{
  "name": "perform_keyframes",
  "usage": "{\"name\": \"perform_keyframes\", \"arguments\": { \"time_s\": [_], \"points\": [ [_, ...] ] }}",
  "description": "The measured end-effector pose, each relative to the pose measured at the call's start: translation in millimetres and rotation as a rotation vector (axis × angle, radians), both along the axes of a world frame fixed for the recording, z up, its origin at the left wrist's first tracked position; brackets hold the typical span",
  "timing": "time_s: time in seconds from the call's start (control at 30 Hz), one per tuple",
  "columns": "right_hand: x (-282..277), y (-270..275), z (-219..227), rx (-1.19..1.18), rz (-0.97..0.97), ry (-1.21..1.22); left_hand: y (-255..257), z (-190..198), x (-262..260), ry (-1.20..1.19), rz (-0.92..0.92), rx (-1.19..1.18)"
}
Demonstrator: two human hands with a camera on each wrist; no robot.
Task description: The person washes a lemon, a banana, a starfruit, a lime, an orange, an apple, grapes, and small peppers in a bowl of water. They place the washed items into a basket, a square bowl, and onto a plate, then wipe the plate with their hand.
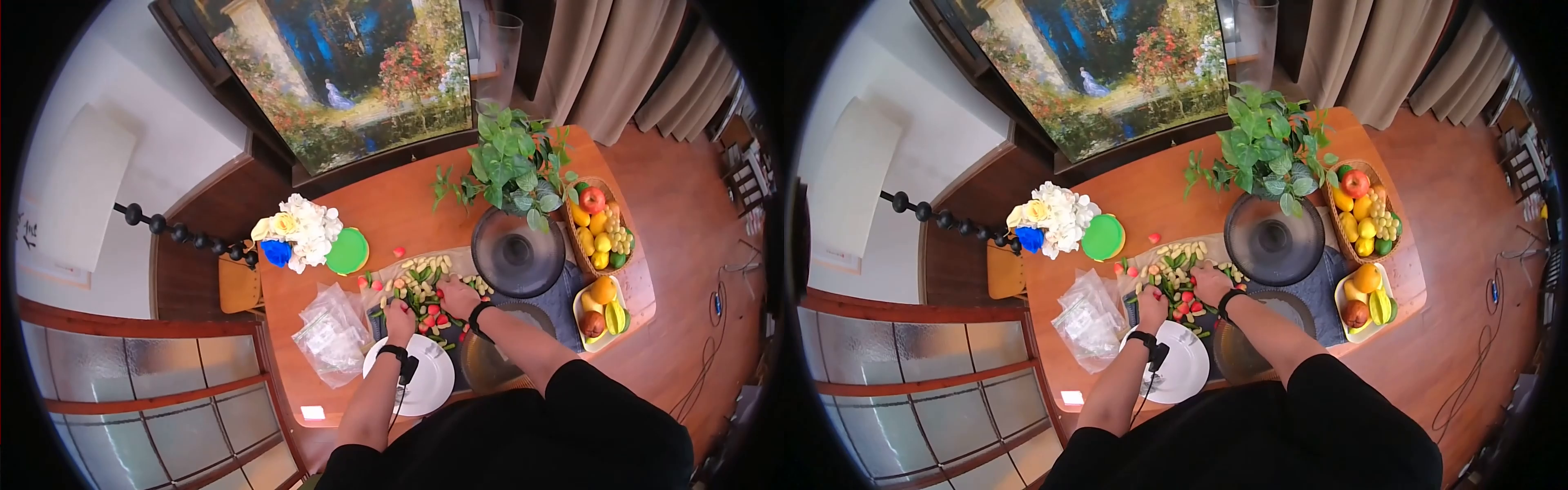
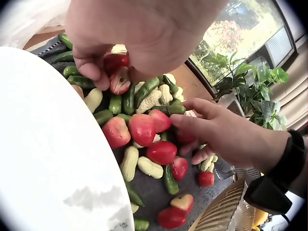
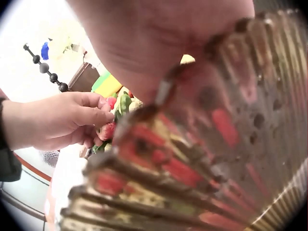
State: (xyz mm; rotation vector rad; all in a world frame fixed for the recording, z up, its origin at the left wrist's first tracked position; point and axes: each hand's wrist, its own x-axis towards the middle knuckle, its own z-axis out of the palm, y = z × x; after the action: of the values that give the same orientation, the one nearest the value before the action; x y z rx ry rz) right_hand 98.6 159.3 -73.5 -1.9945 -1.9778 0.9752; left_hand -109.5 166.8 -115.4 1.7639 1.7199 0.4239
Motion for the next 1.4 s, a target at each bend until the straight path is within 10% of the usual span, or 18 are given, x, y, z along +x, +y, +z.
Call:
{"name": "perform_keyframes", "arguments": {
  "time_s": [0.4,0.57,1.4],
  "points": [
    [24.0,0.5,17.3,-0.046,-0.054,0.310,1.2,6.8,4.3,-0.147,0.030,0.058],
    [22.5,-3.1,-25.1,0.071,-0.023,0.299,-0.1,28.8,22.1,-0.509,0.281,-0.297],
    [5.1,-12.0,-12.7,-0.047,0.043,0.019,43.1,33.0,0.5,0.051,-0.104,0.230]
  ]
}}
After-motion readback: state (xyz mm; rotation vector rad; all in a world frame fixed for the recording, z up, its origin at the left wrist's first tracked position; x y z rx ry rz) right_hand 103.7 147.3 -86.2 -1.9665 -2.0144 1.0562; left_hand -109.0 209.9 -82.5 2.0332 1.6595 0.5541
